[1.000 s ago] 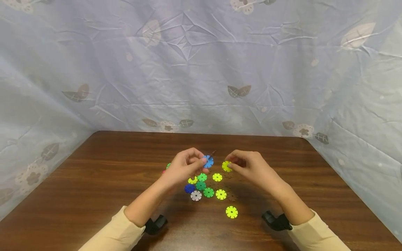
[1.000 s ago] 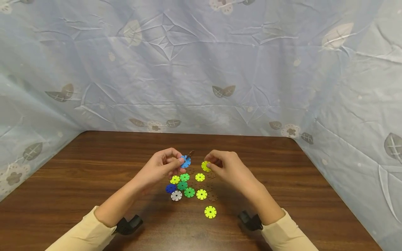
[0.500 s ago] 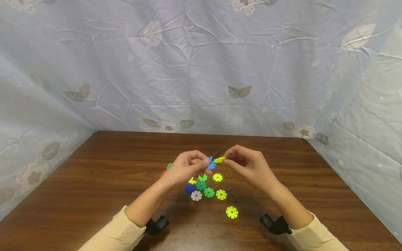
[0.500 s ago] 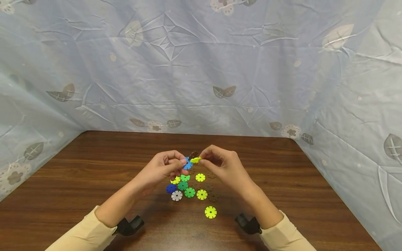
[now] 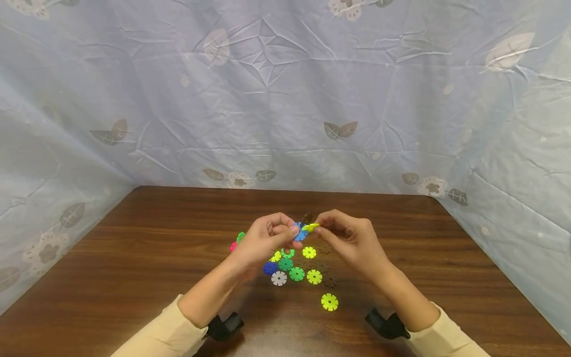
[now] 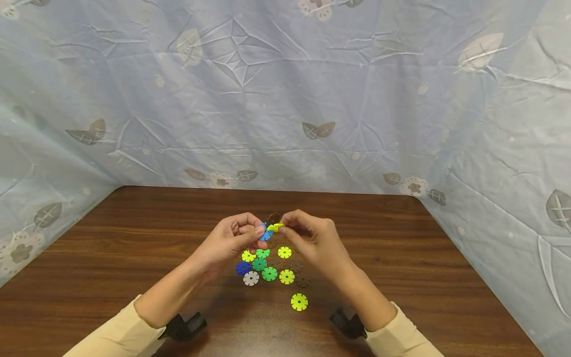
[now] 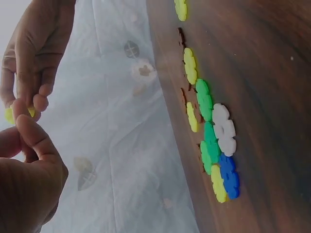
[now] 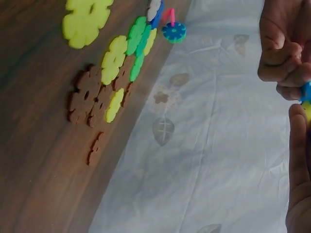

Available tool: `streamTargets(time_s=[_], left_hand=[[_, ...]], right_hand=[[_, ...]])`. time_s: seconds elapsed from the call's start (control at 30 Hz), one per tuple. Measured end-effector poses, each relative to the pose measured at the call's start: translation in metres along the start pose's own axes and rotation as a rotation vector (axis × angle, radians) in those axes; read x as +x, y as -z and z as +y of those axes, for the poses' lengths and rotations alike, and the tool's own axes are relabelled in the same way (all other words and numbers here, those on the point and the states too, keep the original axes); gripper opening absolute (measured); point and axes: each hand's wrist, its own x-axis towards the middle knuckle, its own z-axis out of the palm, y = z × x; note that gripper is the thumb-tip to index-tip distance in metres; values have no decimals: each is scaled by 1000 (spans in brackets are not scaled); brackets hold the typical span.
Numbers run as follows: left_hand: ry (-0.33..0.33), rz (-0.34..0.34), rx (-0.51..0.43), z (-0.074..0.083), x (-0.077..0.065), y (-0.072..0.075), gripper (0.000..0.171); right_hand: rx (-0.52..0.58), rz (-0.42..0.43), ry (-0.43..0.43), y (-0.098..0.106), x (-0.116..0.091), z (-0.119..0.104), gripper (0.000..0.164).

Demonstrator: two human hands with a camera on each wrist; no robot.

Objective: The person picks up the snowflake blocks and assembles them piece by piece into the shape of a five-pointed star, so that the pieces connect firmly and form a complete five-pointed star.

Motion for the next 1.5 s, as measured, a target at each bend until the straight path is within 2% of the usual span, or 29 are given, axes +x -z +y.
streamTargets(time_s=[0.1, 0.17, 0.37, 0.5, 0.57, 0.67, 0.8, 1.03, 1.3, 1.5], left_hand=[[5, 2, 21, 3, 1, 5, 15], [26, 16, 56, 7, 1, 13, 17], [138, 59, 237, 12, -1, 59, 21], [243, -24, 333, 1, 0, 85, 18], [285, -79, 377, -8, 0, 94, 16], [337, -124, 438, -17, 0, 103, 11], [404, -138, 498, -24, -1, 109, 6], [511, -128, 507, -30, -3, 113, 6], [543, -127, 549, -34, -4, 116, 7], [548, -129, 640, -30, -6, 112, 11]], right_hand=[[-32, 6, -14, -3, 2, -3, 16], [-73, -8, -45, -4, 3, -6, 15], [-223, -31, -139, 1, 5, -10, 24], [-241, -30, -166, 11, 5, -8, 21], [-253, -30, -175, 15, 5, -7, 20], [-275, -23, -188, 20, 5, -5, 20], [-282, -33, -214, 24, 6, -3, 20], [-248, -75, -243, 23, 7, 0, 19], [-255, -88, -261, 24, 7, 0, 18], [-282, -96, -263, 26, 7, 1, 17]])
